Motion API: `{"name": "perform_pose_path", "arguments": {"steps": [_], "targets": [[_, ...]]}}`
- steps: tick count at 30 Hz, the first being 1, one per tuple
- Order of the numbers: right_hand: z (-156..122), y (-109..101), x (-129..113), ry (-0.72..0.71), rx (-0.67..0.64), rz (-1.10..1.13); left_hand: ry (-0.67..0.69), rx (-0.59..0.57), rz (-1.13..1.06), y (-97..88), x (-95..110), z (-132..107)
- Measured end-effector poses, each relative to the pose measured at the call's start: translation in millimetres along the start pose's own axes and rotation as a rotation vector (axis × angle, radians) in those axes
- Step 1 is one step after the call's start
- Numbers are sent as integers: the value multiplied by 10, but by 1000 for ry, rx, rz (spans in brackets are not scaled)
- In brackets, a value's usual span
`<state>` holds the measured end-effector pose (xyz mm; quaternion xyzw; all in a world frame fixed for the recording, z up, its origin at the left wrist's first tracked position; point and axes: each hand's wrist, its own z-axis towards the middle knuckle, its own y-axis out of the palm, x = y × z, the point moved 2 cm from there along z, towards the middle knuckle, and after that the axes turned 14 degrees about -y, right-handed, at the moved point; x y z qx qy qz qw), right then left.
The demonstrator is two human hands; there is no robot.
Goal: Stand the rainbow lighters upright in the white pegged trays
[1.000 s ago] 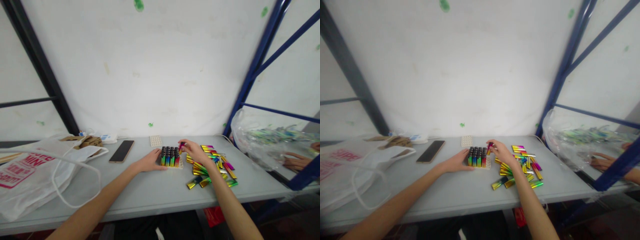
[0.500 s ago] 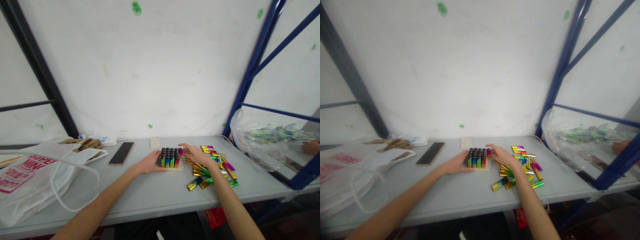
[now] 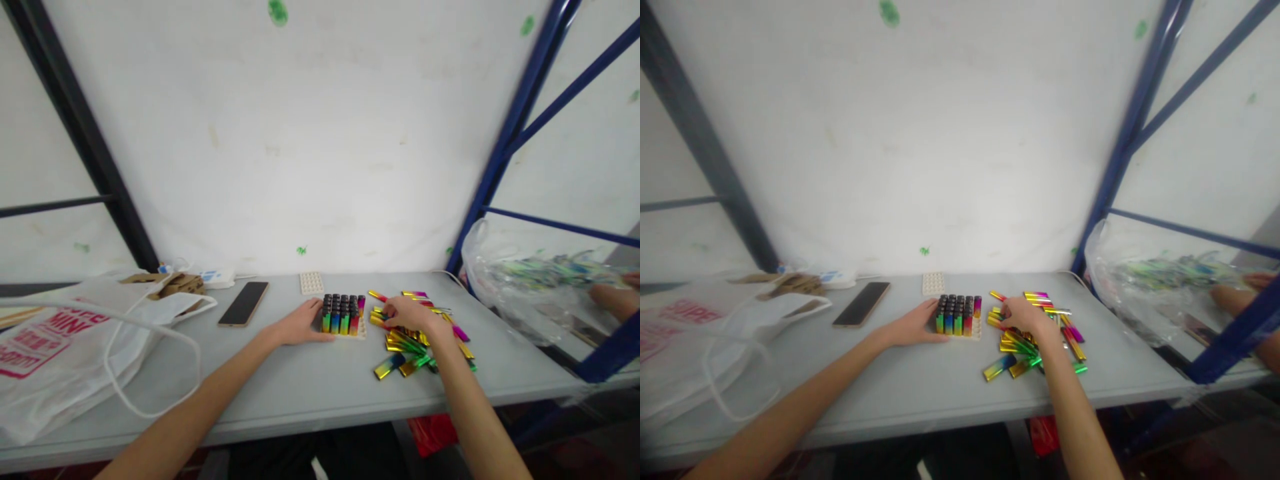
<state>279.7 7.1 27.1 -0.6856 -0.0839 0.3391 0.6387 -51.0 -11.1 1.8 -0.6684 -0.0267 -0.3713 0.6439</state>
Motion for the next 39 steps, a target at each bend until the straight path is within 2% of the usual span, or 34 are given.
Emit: {"name": "perform_pose_path", "arguments": {"steps": [7,10,15,20,24,28,31,33,36,39], "targets": [[87,69,-79,-113,64,-9,-9,-5,-15,0,-5,-8],[76,18,-70,-130,147,-20,-11,-8,-17,1,-3,-4],[45,-91,-100,-157,210,14,11,-5,-32,-2,-1,1],[3,-239,-182,-149,389,54,9,0,-34,-5,1,-2],[-22,-347,-297,-142,475,257,1,-14,-29,-6,7,-5],[-61,-449,-531,-233,530,473,13,3,-36,-6,5,-8],[-95,-473,-702,-332,510,558,17,7,-34,-4,3,-10],[-100,-434,-763,-368,424,659,15,6,-37,-3,4,-10],[-77,-341,-763,-348,343,783,13,3,-45,-3,5,-7],[-26,-277,-733,-309,374,819,1,3,-46,-4,2,-2]]}}
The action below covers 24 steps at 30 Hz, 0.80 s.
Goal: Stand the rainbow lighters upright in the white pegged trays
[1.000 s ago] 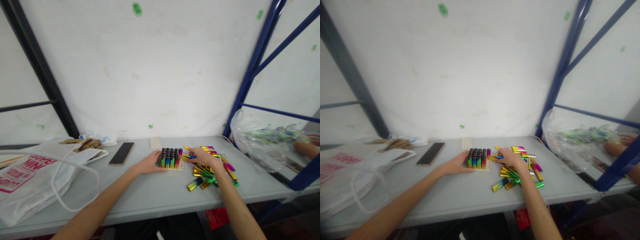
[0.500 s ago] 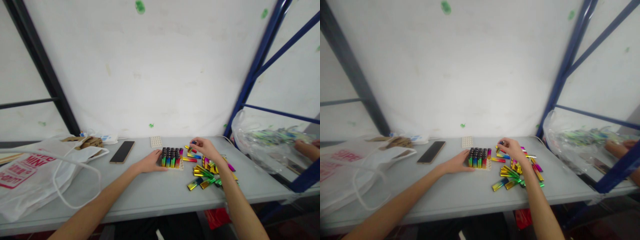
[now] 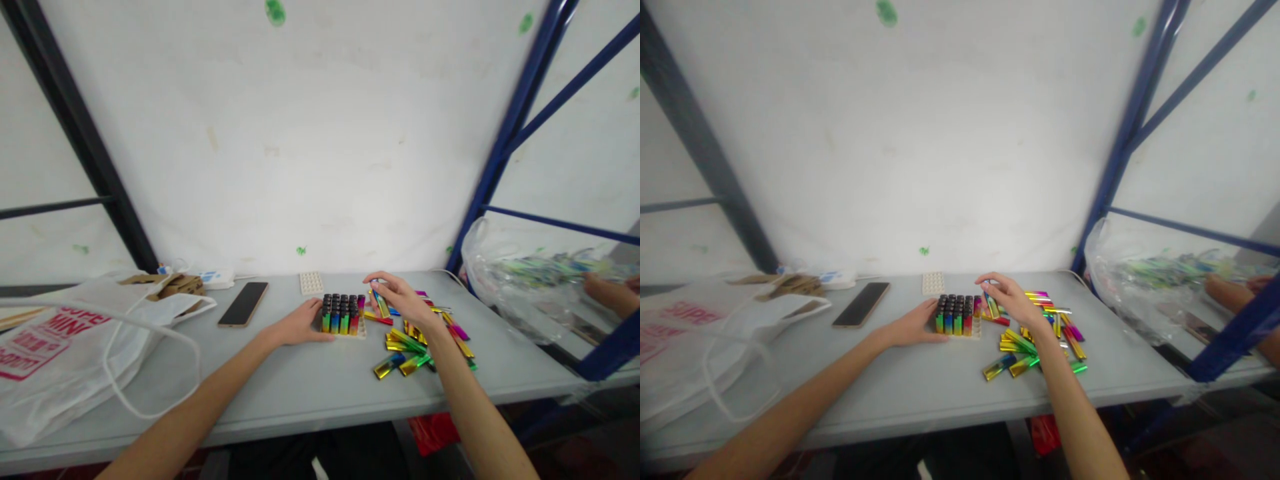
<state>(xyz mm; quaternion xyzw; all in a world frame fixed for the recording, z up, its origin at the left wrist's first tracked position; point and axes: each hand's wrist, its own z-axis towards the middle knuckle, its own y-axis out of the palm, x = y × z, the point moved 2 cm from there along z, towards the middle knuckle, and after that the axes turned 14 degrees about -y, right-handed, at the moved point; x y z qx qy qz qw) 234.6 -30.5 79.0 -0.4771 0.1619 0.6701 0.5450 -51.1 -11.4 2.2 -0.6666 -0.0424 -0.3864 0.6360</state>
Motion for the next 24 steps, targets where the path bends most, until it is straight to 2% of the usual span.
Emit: {"name": "perform_pose_path", "arguments": {"steps": [6,14,17,21,24], "targets": [[75,112,9,-34,81,49,12,-7,6,-9,13,-9],[102,249,199,156,196,89,8,-9,7,-8,22,-3],[127,246,315,209,277,1,10,-1,12,0,11,3],[133,206,368,132,388,-245,8,-8,38,13,-9,8],[117,179,355,77,412,-393,15,-3,26,10,-11,6]]}}
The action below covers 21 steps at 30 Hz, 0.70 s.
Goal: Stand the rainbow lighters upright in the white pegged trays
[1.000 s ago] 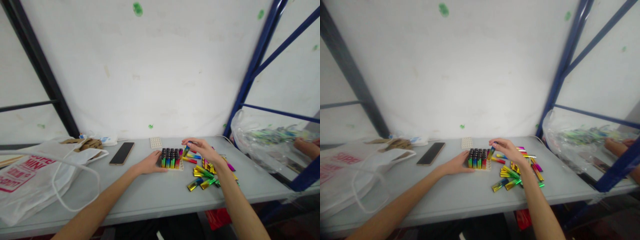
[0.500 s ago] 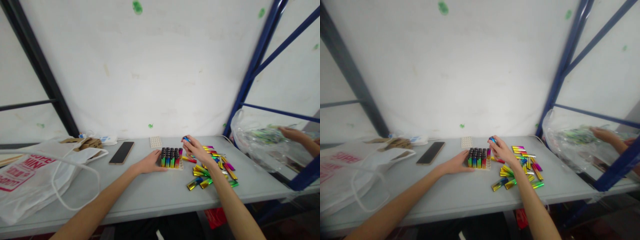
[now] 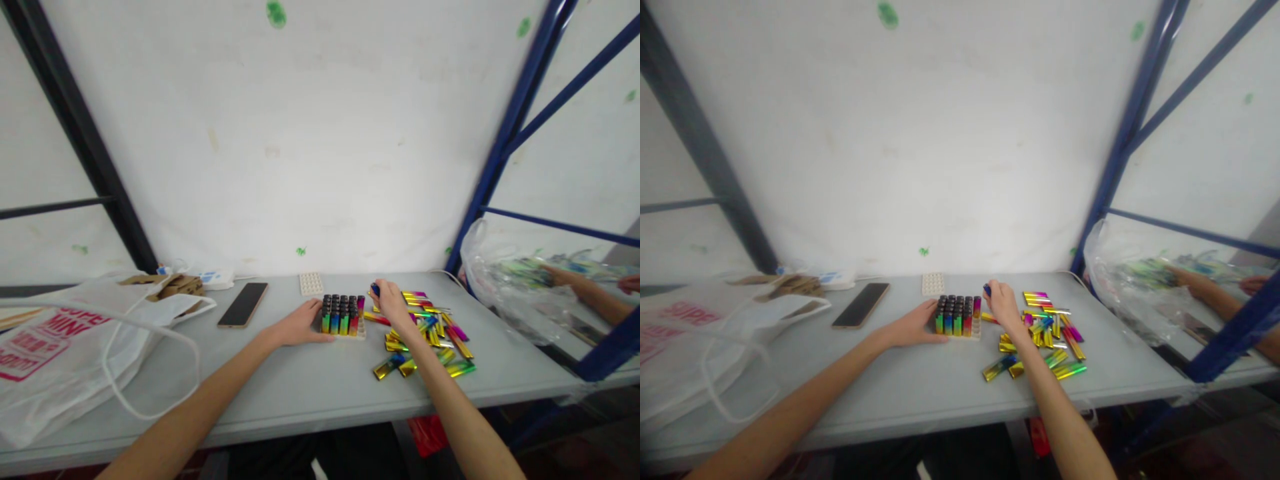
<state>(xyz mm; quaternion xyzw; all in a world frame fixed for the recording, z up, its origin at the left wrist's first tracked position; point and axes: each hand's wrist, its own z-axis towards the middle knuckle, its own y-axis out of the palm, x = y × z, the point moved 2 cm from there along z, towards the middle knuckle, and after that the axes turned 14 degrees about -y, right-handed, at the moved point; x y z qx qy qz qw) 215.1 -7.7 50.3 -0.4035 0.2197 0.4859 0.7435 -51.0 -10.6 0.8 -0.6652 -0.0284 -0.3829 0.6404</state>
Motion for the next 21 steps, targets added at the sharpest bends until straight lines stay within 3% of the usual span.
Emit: {"name": "perform_pose_path", "arguments": {"steps": [3,10,21], "targets": [[-5,3,-5,-13,-37,-9,-1,0,-15,-9,9,-5],[16,-10,-40,32,-172,205,-22,-13,-26,-17,19,-11],[11,-371,-298,-361,-373,-196,-1,4,-24,-7,17,0]]}}
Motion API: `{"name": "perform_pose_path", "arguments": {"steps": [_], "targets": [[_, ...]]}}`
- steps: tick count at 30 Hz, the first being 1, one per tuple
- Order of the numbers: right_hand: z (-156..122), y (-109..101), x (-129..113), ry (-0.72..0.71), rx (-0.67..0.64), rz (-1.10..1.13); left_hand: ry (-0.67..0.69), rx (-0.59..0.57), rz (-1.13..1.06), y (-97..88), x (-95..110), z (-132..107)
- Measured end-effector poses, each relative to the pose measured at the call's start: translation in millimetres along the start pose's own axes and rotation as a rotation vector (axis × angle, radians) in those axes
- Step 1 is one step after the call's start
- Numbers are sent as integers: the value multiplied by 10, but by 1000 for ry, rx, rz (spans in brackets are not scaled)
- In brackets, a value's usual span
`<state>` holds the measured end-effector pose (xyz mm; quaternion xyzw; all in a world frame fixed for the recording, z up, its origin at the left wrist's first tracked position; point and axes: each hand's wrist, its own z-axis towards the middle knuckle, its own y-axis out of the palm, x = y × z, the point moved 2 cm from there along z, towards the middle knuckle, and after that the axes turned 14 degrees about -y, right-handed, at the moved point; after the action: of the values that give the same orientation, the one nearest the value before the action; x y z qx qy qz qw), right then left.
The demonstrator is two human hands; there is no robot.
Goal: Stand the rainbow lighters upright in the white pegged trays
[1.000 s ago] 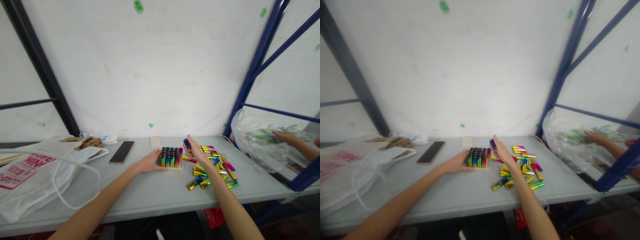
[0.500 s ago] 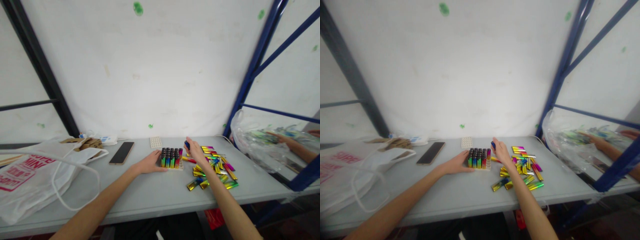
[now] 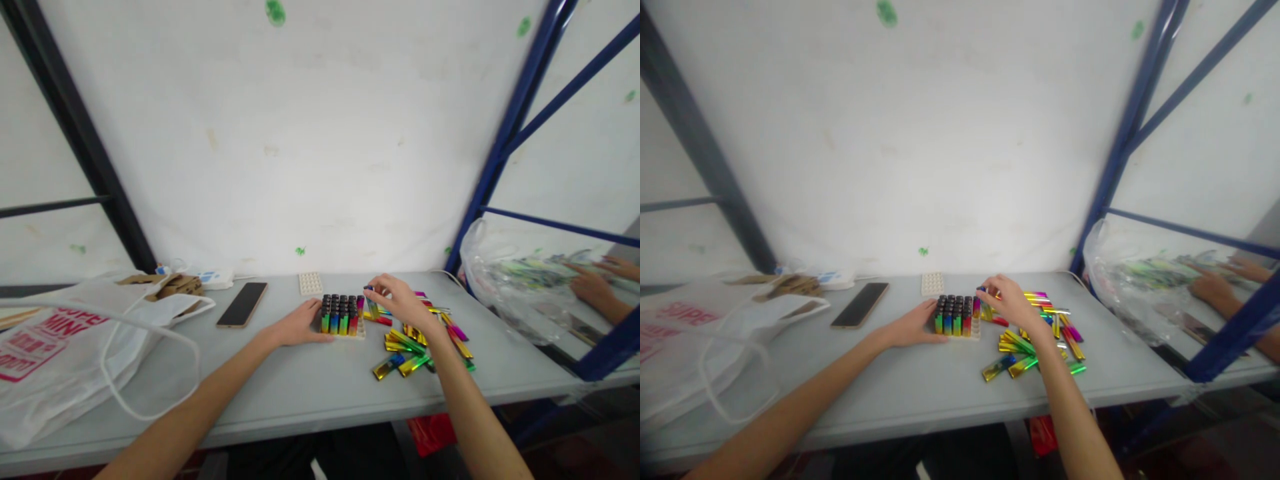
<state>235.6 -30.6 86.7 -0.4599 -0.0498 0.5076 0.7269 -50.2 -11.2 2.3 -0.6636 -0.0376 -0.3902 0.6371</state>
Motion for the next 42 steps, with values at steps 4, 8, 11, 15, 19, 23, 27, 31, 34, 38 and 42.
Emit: {"name": "perform_pose_path", "arguments": {"steps": [4,8,11,15,19,23,27,31,34,38,42], "targets": [[-26,49,9,42,-242,29,4,1,11,5,-4,-3],[-30,130,68,61,-275,38,13,3,12,3,-10,-6],[-21,158,115,65,-246,-1,18,4,9,4,-19,-4],[-14,160,146,54,-221,-45,18,8,8,10,-26,5],[-25,179,166,65,-233,41,18,9,-6,5,-12,0],[-35,212,175,76,-257,109,2,3,6,-5,4,-16],[-18,256,171,106,-225,39,3,9,-9,-12,8,-22],[-42,281,266,220,-246,-143,1,-3,-11,-15,11,-24],[-125,262,437,273,-339,-114,0,-10,8,-12,7,-20],[-238,215,645,231,-365,-28,-19,-10,39,-2,-13,-3],[-286,232,715,195,-409,-53,-7,-9,23,-8,-1,-6]]}}
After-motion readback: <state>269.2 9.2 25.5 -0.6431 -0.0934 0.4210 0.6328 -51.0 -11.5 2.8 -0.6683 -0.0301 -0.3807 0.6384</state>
